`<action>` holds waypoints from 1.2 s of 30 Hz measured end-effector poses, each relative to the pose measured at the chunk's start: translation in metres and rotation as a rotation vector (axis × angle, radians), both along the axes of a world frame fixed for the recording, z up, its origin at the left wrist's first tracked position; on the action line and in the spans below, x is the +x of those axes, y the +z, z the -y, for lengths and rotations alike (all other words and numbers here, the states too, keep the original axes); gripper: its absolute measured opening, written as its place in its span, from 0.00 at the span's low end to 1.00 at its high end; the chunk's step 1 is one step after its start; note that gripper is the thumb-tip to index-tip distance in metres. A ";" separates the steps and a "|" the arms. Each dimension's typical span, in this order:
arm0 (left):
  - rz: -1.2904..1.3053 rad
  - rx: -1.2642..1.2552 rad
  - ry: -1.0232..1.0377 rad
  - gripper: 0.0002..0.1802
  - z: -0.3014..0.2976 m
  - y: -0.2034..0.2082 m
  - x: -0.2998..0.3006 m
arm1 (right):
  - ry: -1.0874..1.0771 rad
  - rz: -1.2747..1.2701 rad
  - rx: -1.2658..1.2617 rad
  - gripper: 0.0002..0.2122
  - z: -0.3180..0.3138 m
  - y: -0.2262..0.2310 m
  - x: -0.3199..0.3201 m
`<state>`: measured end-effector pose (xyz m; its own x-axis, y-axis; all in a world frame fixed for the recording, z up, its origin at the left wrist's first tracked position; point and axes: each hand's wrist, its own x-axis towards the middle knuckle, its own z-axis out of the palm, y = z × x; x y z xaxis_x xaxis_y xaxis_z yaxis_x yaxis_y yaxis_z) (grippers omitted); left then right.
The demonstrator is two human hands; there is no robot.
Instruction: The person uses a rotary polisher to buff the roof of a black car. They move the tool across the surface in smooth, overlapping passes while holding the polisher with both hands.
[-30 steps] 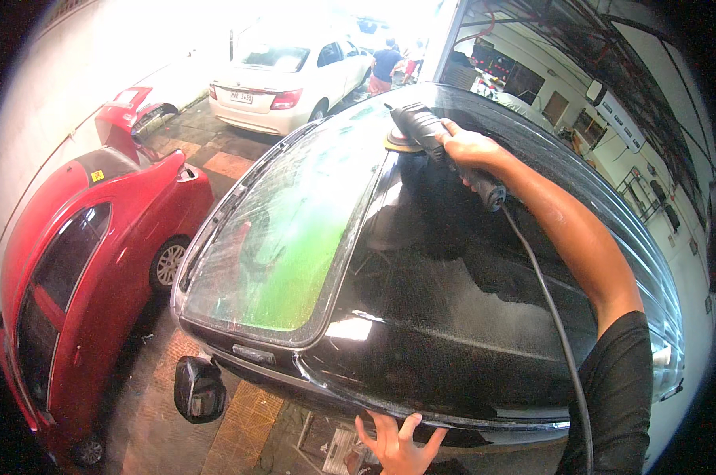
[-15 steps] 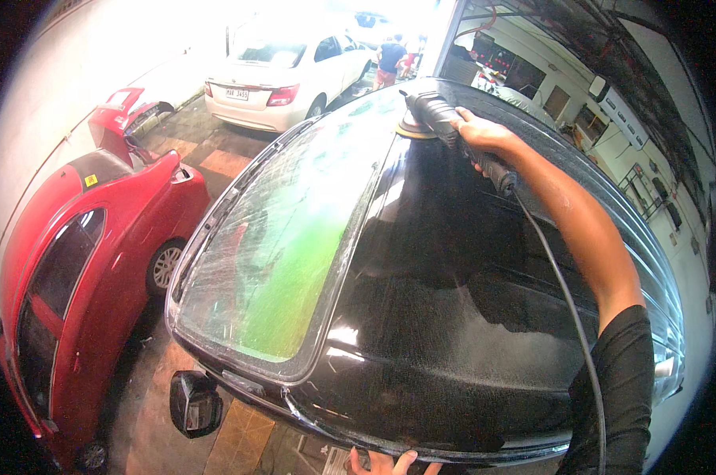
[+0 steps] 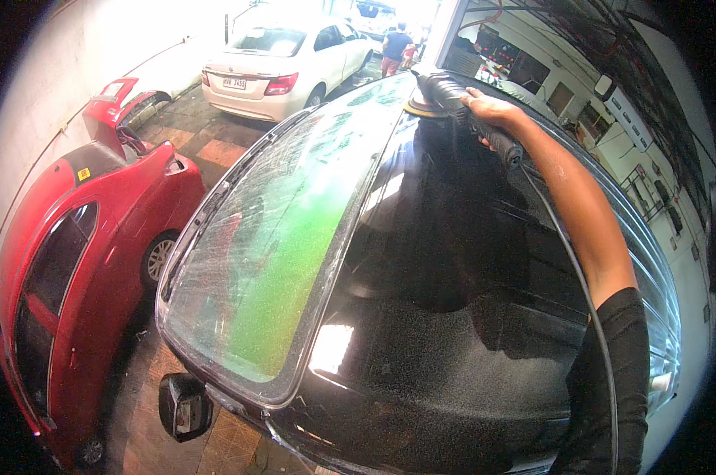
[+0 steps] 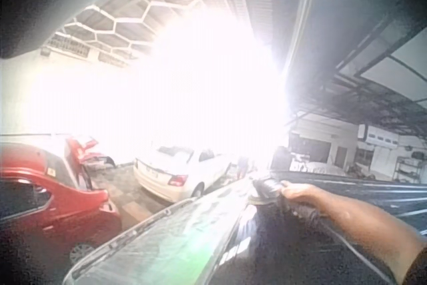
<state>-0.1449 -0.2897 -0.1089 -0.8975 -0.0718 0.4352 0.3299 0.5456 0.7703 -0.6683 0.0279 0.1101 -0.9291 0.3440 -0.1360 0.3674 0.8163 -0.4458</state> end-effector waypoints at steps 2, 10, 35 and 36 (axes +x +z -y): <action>-0.002 0.006 -0.027 0.32 0.001 0.001 -0.002 | 0.106 0.029 0.091 0.35 -0.038 -0.002 -0.010; -0.017 -0.016 -0.033 0.32 0.001 0.008 0.004 | -0.056 0.002 0.010 0.39 -0.054 0.011 0.040; 0.052 -0.138 -0.005 0.35 -0.003 -0.004 0.033 | -0.176 -0.114 0.290 0.47 -0.126 0.011 0.188; 0.068 -0.142 0.000 0.35 -0.002 -0.007 0.035 | -0.163 -0.088 0.319 0.50 -0.121 0.010 0.188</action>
